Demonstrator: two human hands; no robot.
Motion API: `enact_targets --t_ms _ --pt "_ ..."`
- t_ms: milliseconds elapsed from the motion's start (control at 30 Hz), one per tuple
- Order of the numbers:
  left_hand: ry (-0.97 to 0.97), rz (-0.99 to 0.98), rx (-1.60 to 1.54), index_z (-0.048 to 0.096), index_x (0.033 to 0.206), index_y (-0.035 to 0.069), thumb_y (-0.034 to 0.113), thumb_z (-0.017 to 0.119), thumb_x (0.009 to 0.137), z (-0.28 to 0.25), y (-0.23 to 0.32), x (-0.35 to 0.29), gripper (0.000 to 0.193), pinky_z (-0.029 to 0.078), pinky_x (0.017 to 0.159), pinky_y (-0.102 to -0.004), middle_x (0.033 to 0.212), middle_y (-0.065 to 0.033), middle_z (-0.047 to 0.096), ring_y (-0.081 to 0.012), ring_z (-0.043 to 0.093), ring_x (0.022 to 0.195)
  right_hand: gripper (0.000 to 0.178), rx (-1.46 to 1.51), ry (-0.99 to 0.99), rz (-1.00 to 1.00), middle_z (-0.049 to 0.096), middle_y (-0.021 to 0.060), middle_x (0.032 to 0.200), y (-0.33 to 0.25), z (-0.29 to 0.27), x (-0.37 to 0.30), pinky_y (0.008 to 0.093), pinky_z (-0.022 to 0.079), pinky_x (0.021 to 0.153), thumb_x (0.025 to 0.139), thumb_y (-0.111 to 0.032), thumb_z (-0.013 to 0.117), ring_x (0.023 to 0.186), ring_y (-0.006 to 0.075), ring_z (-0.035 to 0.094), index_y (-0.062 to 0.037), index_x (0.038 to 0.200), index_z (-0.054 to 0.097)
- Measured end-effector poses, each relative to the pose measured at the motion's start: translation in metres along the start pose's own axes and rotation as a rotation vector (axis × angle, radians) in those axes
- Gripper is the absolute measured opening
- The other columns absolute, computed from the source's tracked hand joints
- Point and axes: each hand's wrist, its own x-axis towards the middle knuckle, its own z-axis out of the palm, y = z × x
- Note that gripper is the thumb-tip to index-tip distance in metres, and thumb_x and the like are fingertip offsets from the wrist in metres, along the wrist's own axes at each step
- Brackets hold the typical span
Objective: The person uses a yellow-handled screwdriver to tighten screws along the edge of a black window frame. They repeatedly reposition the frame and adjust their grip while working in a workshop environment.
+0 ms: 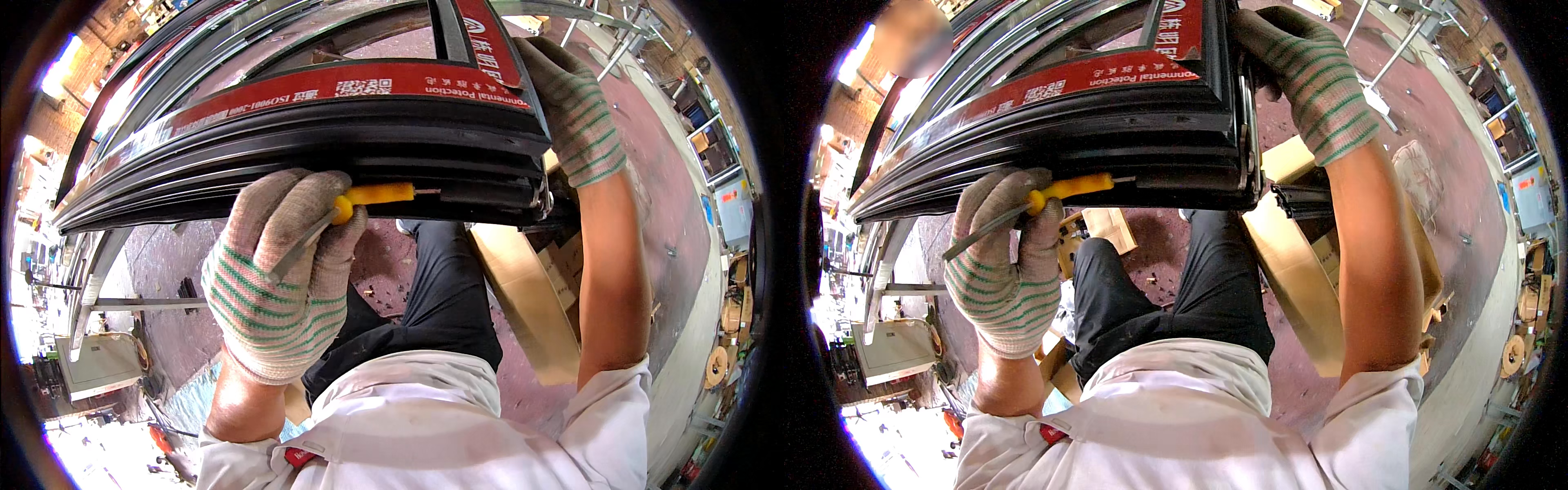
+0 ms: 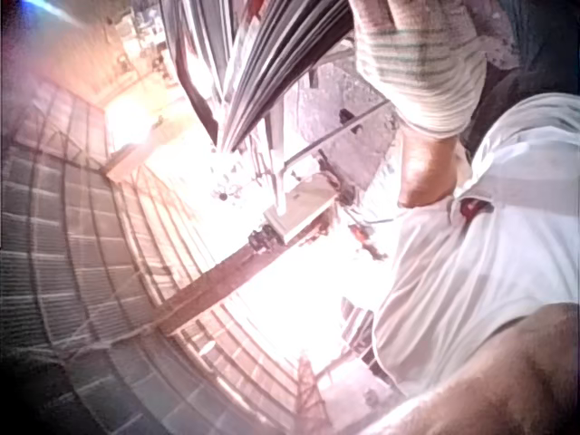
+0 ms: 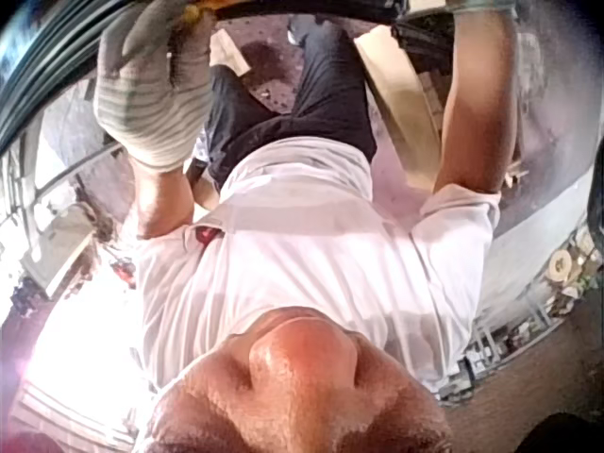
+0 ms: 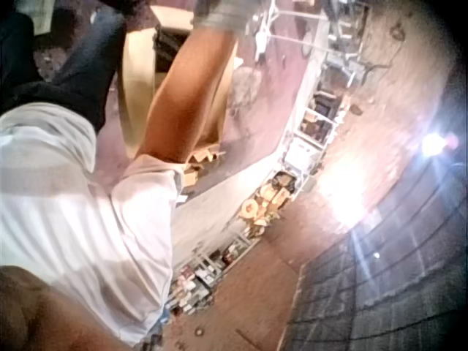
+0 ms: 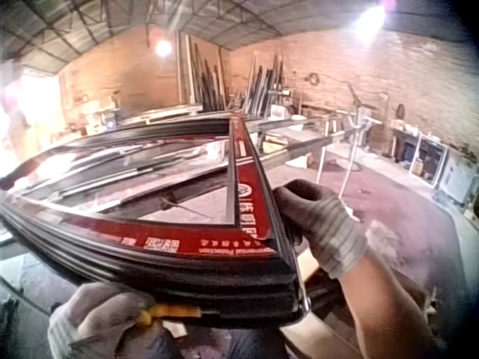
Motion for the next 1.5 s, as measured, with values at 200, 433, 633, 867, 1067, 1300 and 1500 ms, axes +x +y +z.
enact_targets --t_ms 200,433,633,867,1067,1300,1500 --pt "-0.063 -0.061 0.002 0.066 0.107 0.005 0.007 0.074 0.082 -0.005 0.005 0.007 0.027 0.053 0.073 -0.0323 0.098 -0.0132 0.065 -0.0256 0.066 0.084 0.033 -0.077 -0.011 0.005 0.07 0.0079 0.102 0.001 -0.007 0.002 0.024 0.056 0.077 0.091 -0.023 0.069 0.091 0.0132 0.068 -0.0017 0.116 0.065" --pt "-0.085 -0.095 -0.035 0.066 0.105 0.007 0.008 0.075 0.081 -0.01 0.009 0.014 0.025 0.053 0.073 -0.0341 0.097 -0.0127 0.066 -0.0279 0.067 0.084 0.028 -0.232 -0.027 0.007 0.07 0.0062 0.103 -0.012 0.003 0.002 0.0225 0.053 0.079 0.094 -0.019 0.065 0.093 0.0114 0.066 -0.0011 0.115 0.066" --pt "-0.089 -0.14 -0.072 0.067 0.103 0.005 0.006 0.077 0.079 -0.012 0.012 0.019 0.026 0.055 0.07 -0.031 0.094 -0.011 0.068 -0.0214 0.068 0.08 0.026 -0.185 -0.049 -0.052 0.068 0.0041 0.093 -0.014 0.004 -0.002 0.0224 0.046 0.07 0.093 -0.021 0.065 0.081 0.0097 0.061 -0.0018 0.11 0.067" --pt "-0.025 -0.128 -0.124 0.068 0.107 0.003 0.002 0.079 0.077 -0.008 0.008 0.021 0.032 0.055 0.067 -0.0266 0.091 -0.0087 0.068 -0.0167 0.067 0.078 0.027 -0.173 0.032 0.016 0.068 0.0045 0.093 -0.015 0.011 -0.005 0.023 0.046 0.069 0.091 -0.021 0.069 0.081 0.0108 0.061 -0.002 0.11 0.068" --pt "0.028 -0.066 -0.106 0.068 0.103 0.003 0.001 0.08 0.076 -0.004 0.008 0.027 0.029 0.054 0.066 -0.0245 0.089 -0.0079 0.067 -0.0167 0.067 0.076 0.029 -0.169 -0.014 0.015 0.07 0.0062 0.104 -0.012 0.003 -0.001 0.0236 0.052 0.081 0.091 -0.017 0.068 0.095 0.0125 0.065 -0.0018 0.116 0.066" --pt "0.073 -0.055 -0.125 0.067 0.099 0.002 0.001 0.079 0.077 -0.002 0.005 0.026 0.026 0.052 0.062 -0.0221 0.088 -0.0069 0.066 -0.0129 0.066 0.073 0.028 -0.214 0.028 -0.002 0.068 0.0051 0.098 -0.018 0.013 -0.004 0.0238 0.049 0.076 0.091 -0.019 0.069 0.089 0.0112 0.063 -0.0018 0.112 0.067" --pt "0.046 -0.099 -0.13 0.067 0.093 0.004 0.007 0.079 0.079 -0.003 0.007 0.035 0.02 0.052 0.061 -0.024 0.082 -0.006 0.068 -0.0133 0.067 0.068 0.028 -0.151 0.016 -0.037 0.066 0.0035 0.089 -0.018 0.009 -0.006 0.0235 0.04 0.062 0.091 -0.025 0.068 0.074 0.0098 0.057 -0.0022 0.107 0.067"
